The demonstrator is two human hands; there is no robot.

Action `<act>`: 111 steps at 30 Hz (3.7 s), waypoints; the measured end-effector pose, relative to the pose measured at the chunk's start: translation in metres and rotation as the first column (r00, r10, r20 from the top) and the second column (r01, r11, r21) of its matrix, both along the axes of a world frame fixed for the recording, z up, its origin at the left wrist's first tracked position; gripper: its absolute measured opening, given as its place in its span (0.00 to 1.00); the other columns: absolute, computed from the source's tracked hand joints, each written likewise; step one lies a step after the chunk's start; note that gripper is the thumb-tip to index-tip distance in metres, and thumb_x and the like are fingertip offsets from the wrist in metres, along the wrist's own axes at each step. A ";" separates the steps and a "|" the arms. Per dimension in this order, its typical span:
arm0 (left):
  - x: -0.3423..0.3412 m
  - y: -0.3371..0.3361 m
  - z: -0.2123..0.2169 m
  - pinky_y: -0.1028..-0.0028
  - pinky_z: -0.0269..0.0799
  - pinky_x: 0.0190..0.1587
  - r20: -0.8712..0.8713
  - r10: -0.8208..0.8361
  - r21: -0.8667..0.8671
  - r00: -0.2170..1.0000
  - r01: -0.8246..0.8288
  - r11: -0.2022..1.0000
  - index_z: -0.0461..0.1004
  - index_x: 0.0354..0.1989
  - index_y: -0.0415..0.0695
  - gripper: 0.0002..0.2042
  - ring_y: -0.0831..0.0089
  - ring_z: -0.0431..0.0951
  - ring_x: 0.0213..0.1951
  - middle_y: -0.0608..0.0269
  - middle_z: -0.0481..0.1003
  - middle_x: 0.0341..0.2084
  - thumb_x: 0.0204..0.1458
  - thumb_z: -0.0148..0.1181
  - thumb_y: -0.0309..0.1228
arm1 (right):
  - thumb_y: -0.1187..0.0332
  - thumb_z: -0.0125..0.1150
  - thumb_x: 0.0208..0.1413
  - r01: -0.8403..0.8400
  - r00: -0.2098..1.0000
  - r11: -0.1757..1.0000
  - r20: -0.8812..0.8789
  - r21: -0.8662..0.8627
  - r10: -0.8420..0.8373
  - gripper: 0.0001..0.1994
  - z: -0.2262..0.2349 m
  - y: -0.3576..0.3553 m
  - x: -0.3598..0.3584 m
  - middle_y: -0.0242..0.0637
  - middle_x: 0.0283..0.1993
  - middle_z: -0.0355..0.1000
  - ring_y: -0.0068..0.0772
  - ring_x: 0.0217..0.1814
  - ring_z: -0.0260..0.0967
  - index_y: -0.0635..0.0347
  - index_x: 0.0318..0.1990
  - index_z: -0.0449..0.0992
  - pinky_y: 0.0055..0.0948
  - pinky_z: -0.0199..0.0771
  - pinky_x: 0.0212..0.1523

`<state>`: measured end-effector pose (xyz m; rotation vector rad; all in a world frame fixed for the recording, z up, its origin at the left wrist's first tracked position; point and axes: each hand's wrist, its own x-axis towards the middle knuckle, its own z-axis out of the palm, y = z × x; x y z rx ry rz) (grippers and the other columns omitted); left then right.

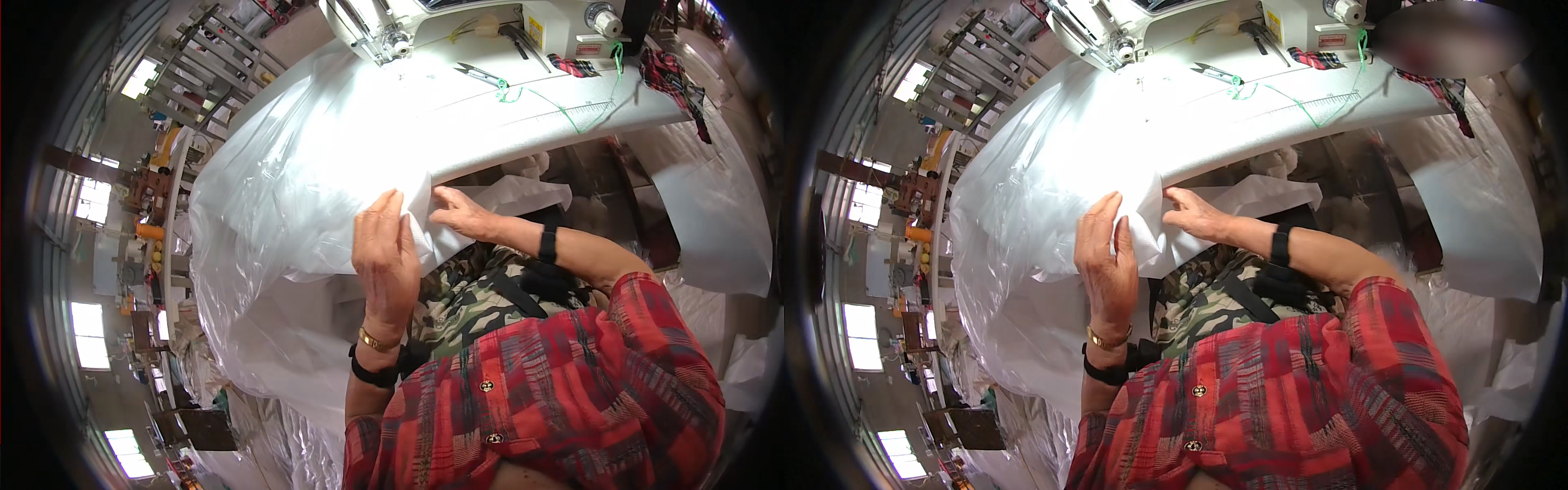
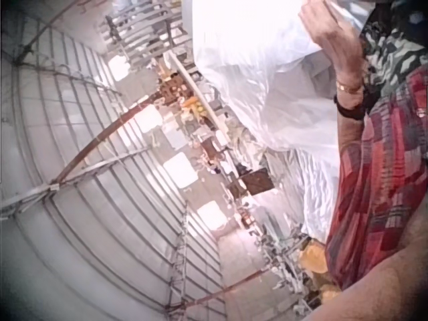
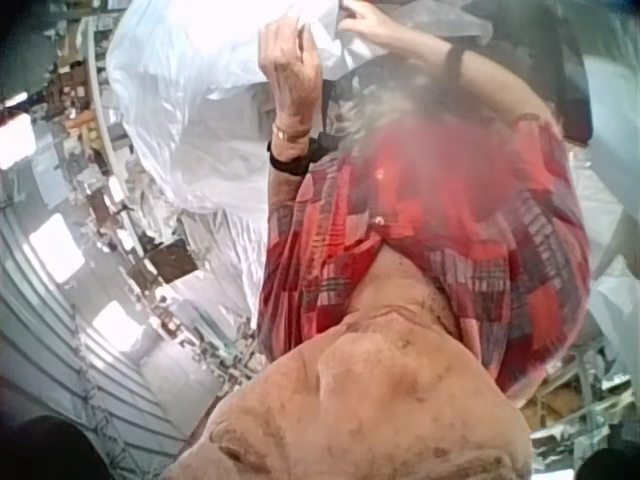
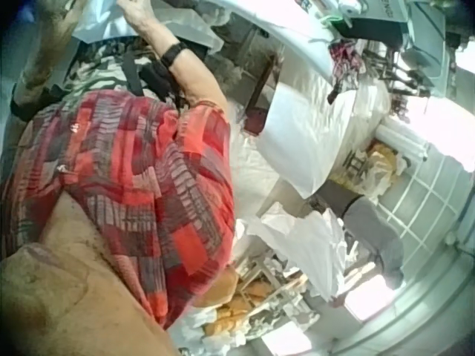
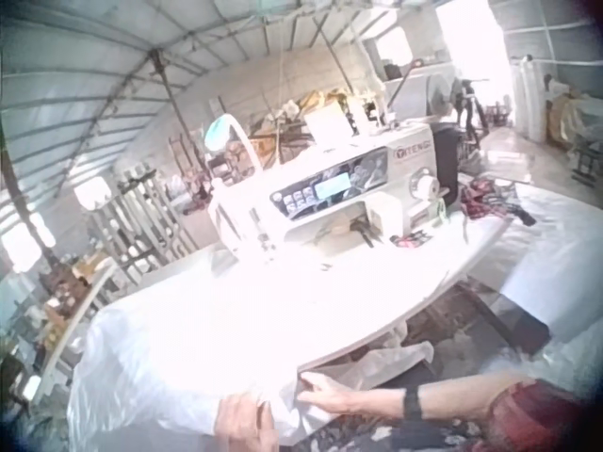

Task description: Sewing together large sheets of white plastic material using an industrial sewing machine.

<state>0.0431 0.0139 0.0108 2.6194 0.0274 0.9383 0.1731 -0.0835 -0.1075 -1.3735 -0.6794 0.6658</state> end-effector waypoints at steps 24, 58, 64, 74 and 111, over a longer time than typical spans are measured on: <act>-0.114 0.053 -0.119 0.65 0.65 0.23 -0.179 0.251 -0.282 0.951 -0.294 0.913 0.76 0.28 0.42 0.11 0.59 0.72 0.18 0.56 0.72 0.18 0.59 0.58 0.35 | 0.53 0.57 0.63 -0.510 0.760 0.860 -0.477 -0.018 0.441 0.17 0.019 -0.084 -0.020 0.23 0.32 0.68 0.12 0.32 0.65 0.59 0.45 0.75 0.17 0.67 0.30; -0.175 0.207 -0.182 0.59 0.72 0.54 -0.054 0.534 -0.981 0.844 -0.144 0.129 0.62 0.63 0.38 0.24 0.55 0.73 0.53 0.51 0.68 0.58 0.64 0.45 0.40 | 0.64 0.49 0.67 -0.383 0.832 0.894 -0.507 -0.231 0.225 0.17 0.031 -0.040 -0.055 0.44 0.44 0.74 0.27 0.33 0.77 0.71 0.55 0.68 0.21 0.78 0.28; -0.310 0.307 -0.173 0.60 0.77 0.46 0.140 0.844 -0.934 0.518 -0.214 0.286 0.71 0.56 0.36 0.19 0.48 0.79 0.43 0.46 0.76 0.47 0.61 0.53 0.34 | 0.55 0.60 0.61 -0.545 0.774 0.837 -0.405 -0.038 0.486 0.23 0.059 -0.072 -0.056 0.37 0.39 0.72 0.22 0.29 0.70 0.68 0.53 0.70 0.21 0.76 0.27; -0.346 0.226 -0.147 0.59 0.73 0.37 -0.656 0.747 0.443 -0.107 -0.856 0.266 0.79 0.26 0.38 0.22 0.51 0.80 0.33 0.50 0.80 0.25 0.44 0.70 0.49 | 0.42 0.60 0.53 -0.154 0.892 0.589 0.144 -0.793 0.428 0.28 0.027 -0.075 -0.016 0.43 0.21 0.74 0.33 0.25 0.74 0.65 0.31 0.80 0.34 0.72 0.32; -0.030 0.048 -0.047 0.82 0.64 0.20 -0.321 -0.238 -0.836 0.917 -0.156 0.526 0.77 0.36 0.34 0.11 0.86 0.71 0.20 0.67 0.76 0.19 0.59 0.61 0.32 | 0.72 0.56 0.59 -0.378 0.913 0.923 0.137 -0.071 0.384 0.12 0.060 -0.021 -0.076 0.42 0.40 0.78 0.29 0.40 0.74 0.69 0.48 0.73 0.30 0.74 0.44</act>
